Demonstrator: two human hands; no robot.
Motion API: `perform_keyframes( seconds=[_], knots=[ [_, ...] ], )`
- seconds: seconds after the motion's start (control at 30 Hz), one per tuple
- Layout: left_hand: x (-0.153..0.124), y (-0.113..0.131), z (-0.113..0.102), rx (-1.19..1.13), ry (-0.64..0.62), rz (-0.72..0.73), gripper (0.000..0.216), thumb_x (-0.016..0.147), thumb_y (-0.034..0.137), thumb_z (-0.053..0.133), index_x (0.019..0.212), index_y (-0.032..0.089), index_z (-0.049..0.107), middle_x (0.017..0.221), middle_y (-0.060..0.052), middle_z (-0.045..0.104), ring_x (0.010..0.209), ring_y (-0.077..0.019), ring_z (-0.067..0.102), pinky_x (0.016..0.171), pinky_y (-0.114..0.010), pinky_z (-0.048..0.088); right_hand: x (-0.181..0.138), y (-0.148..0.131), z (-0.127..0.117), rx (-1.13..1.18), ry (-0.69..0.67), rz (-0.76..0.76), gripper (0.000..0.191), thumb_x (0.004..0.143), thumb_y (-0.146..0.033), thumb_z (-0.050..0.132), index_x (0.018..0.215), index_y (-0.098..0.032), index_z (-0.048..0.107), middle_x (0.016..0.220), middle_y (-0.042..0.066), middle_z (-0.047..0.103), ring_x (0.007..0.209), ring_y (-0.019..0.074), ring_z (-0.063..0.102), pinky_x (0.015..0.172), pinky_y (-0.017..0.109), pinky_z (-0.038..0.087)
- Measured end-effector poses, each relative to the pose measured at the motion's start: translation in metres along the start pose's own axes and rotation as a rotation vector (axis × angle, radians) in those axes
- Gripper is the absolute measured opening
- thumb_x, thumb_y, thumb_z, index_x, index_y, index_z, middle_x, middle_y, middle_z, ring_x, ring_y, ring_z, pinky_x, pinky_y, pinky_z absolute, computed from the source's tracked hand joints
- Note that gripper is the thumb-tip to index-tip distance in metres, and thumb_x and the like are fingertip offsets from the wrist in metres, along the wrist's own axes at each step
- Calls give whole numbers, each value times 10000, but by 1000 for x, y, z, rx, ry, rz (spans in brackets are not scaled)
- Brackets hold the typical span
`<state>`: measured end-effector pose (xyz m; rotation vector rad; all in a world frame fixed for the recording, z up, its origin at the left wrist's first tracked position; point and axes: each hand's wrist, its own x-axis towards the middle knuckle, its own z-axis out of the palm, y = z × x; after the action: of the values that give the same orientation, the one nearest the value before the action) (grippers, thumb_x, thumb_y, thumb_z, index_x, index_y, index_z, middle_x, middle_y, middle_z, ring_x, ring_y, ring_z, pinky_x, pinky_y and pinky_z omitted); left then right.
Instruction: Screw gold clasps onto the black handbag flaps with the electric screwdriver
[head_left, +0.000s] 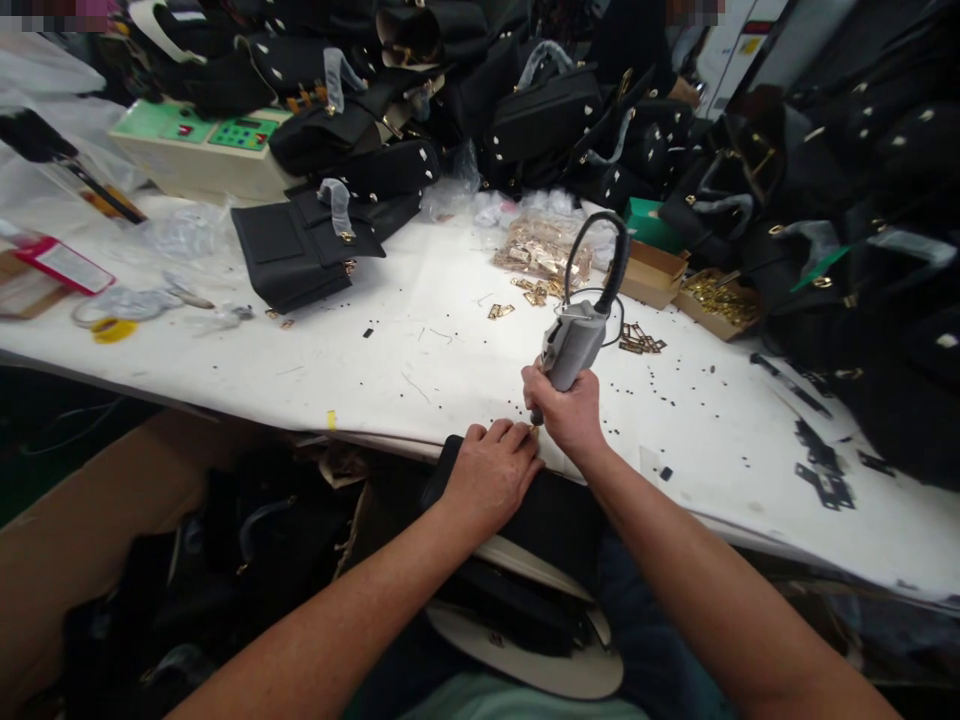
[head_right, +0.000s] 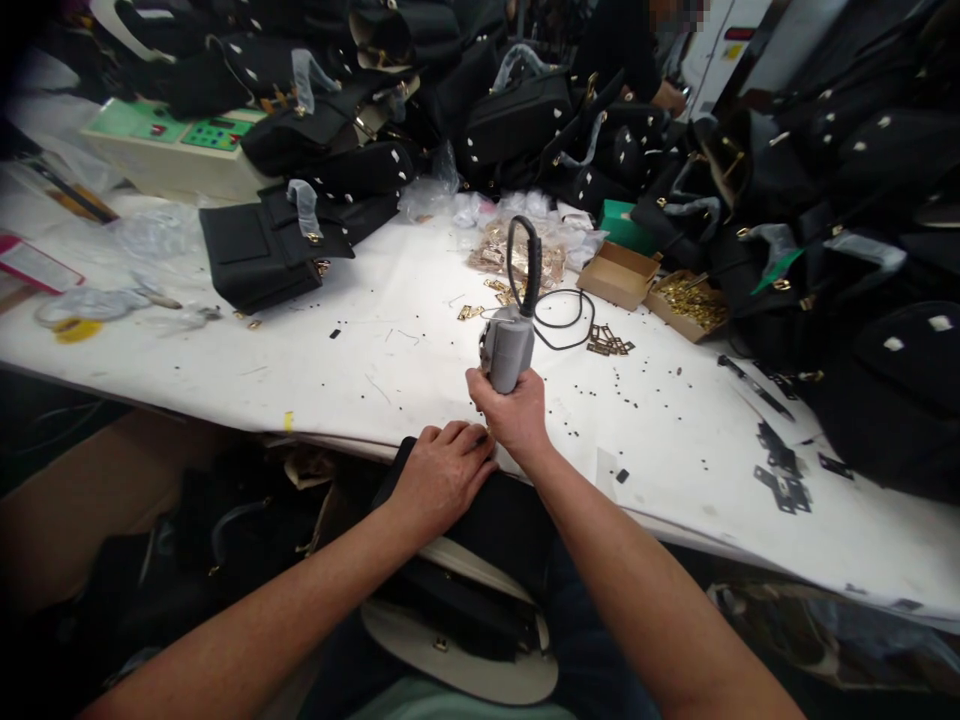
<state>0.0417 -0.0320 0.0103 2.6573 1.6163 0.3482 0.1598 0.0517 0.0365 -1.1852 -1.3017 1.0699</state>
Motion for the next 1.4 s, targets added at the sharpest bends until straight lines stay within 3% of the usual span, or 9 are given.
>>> perform_keyframes(
  seconds=[0.33,0.53,0.73,0.9,1.4],
  knots=[
    [0,-1,-1,10,1,-1,248,992,347,546,1171,195,628,1179,-74,648,1095,-255,547,792,-440,407,1,-4,0,4,-131,24,265,767,-319,676,591,-194,523,477,-34,506,425,100,455,442,232,403],
    [-2,0,1,6,14,-10,285,988,347,558,1233,210,606,1204,-73,645,1112,-255,548,798,-433,408,3,-3,-8,88,-189,21,347,764,-461,755,647,-177,594,497,-11,553,441,111,483,435,232,418],
    [-2,-1,1,-35,16,-26,276,1005,345,531,1240,225,609,1191,-55,658,1114,-238,553,800,-427,400,-2,-5,-19,278,-32,-39,401,766,-511,781,640,-195,569,500,-19,535,418,116,486,384,235,401],
    [-1,-1,-2,-87,27,-39,257,1007,398,523,1179,252,646,1154,-34,672,1106,-228,552,808,-413,398,-12,-14,-22,417,94,11,386,769,-511,778,688,-201,563,492,-41,515,408,112,465,377,234,402],
    [-1,1,-2,-68,62,-42,206,1014,342,506,1097,248,670,1099,-50,673,1069,-224,556,783,-387,386,-24,-17,-13,480,151,29,424,799,-491,745,629,-206,481,518,-54,469,456,100,459,478,246,408]
  ],
)
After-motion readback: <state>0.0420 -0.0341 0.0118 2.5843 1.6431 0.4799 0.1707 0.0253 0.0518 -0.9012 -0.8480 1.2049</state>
